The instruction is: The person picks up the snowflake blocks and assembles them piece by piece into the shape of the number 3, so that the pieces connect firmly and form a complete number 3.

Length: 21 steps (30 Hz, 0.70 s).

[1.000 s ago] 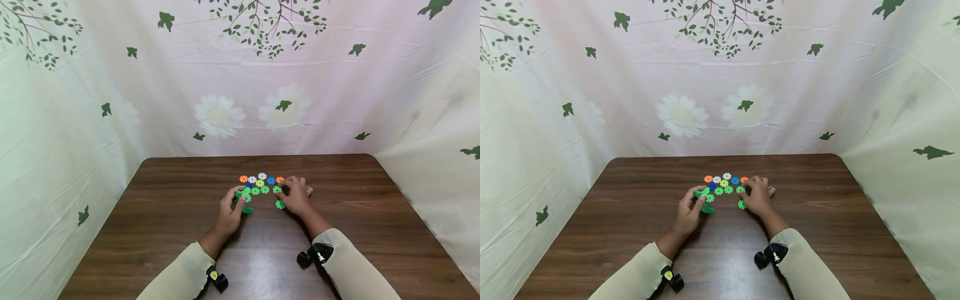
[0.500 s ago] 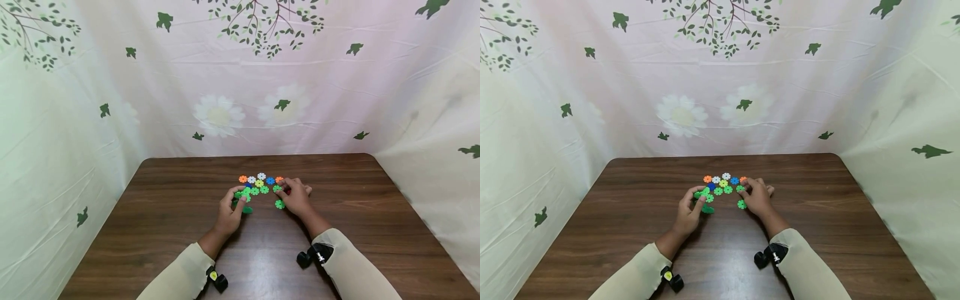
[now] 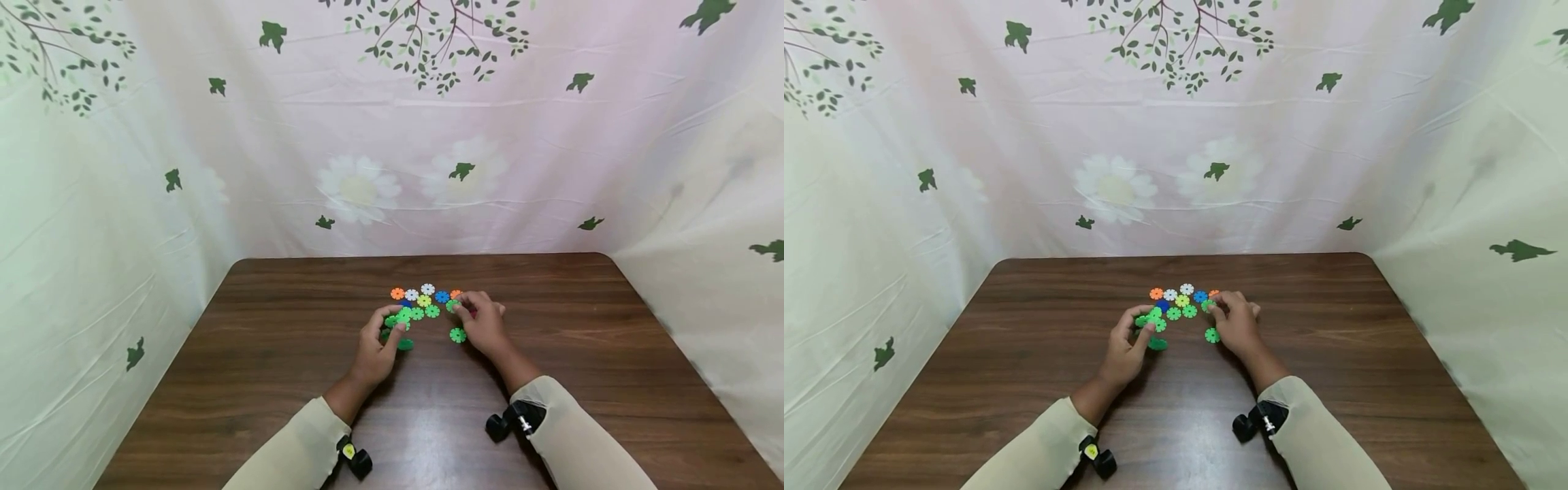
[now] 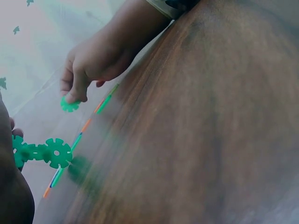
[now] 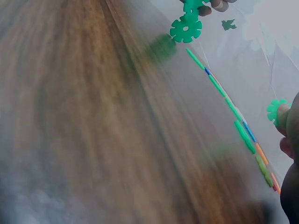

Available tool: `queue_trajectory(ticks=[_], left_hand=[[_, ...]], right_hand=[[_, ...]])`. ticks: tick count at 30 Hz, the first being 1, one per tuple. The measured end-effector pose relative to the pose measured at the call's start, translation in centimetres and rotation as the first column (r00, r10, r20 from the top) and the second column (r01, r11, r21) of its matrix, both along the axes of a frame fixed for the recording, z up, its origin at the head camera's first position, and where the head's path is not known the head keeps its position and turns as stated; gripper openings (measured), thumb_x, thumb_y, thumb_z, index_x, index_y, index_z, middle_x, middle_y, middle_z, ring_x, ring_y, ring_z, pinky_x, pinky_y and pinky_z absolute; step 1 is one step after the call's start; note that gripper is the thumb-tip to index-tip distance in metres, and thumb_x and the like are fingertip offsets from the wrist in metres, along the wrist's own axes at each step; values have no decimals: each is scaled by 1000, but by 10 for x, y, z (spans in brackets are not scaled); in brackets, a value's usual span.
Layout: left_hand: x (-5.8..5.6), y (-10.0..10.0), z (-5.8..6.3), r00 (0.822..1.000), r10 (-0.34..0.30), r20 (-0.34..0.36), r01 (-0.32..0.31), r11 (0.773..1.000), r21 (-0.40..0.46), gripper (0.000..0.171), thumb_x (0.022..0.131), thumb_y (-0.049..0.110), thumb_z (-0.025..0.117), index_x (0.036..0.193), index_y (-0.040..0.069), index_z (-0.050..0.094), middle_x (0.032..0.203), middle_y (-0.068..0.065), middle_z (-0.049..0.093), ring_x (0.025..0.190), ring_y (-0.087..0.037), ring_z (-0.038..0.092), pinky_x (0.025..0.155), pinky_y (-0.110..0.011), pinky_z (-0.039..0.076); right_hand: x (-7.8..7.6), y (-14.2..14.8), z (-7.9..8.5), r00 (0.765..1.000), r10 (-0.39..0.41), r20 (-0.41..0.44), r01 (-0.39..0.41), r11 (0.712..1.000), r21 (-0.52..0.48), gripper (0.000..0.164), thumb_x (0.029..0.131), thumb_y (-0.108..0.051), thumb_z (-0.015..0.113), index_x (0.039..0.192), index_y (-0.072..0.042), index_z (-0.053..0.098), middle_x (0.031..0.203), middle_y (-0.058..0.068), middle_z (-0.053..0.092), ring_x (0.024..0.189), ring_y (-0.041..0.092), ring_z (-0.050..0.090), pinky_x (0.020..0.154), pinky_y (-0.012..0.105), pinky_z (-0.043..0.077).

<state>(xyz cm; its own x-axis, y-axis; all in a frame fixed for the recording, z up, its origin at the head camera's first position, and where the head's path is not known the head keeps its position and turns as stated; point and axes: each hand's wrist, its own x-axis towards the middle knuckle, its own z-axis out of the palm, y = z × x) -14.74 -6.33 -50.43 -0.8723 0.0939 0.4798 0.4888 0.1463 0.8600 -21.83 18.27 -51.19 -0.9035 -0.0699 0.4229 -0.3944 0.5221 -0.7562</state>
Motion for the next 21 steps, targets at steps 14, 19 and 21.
queue_trajectory(ticks=[14, 19, 21], left_hand=[[8, -5, 3, 999, -36, -1, 36, 999, -38, 34, 112, 5, 58, 144, -4, 56, 114, -25, 68, 88, -18, 69, 81, -35, 65], [9, -7, 4, 999, -48, 3, 48, 998, -40, 36, 112, 5, 57, 146, -5, 56, 109, -27, 67, 85, -21, 70, 81, -36, 66], [9, -8, 4, 999, -41, -7, 40, 998, -53, 36, 112, 5, 58, 146, -5, 56, 112, -26, 69, 91, -15, 68, 88, -33, 63]], right_hand=[[16, -7, 9, 1000, 5, -24, -7, 997, -78, 5, 99, 0, 76, 97, -3, 73, 100, 14, 79, 99, 21, 73, 78, 24, 56], [19, -9, 12, 998, 67, -11, -67, 992, -111, 4, 102, -4, 74, 101, -1, 73, 101, 15, 79, 101, 13, 72, 78, 21, 56], [20, -10, 13, 996, 84, -7, -84, 987, -138, 5, 103, -5, 73, 103, -1, 74, 100, 16, 79, 97, 6, 69, 78, 21, 55]])
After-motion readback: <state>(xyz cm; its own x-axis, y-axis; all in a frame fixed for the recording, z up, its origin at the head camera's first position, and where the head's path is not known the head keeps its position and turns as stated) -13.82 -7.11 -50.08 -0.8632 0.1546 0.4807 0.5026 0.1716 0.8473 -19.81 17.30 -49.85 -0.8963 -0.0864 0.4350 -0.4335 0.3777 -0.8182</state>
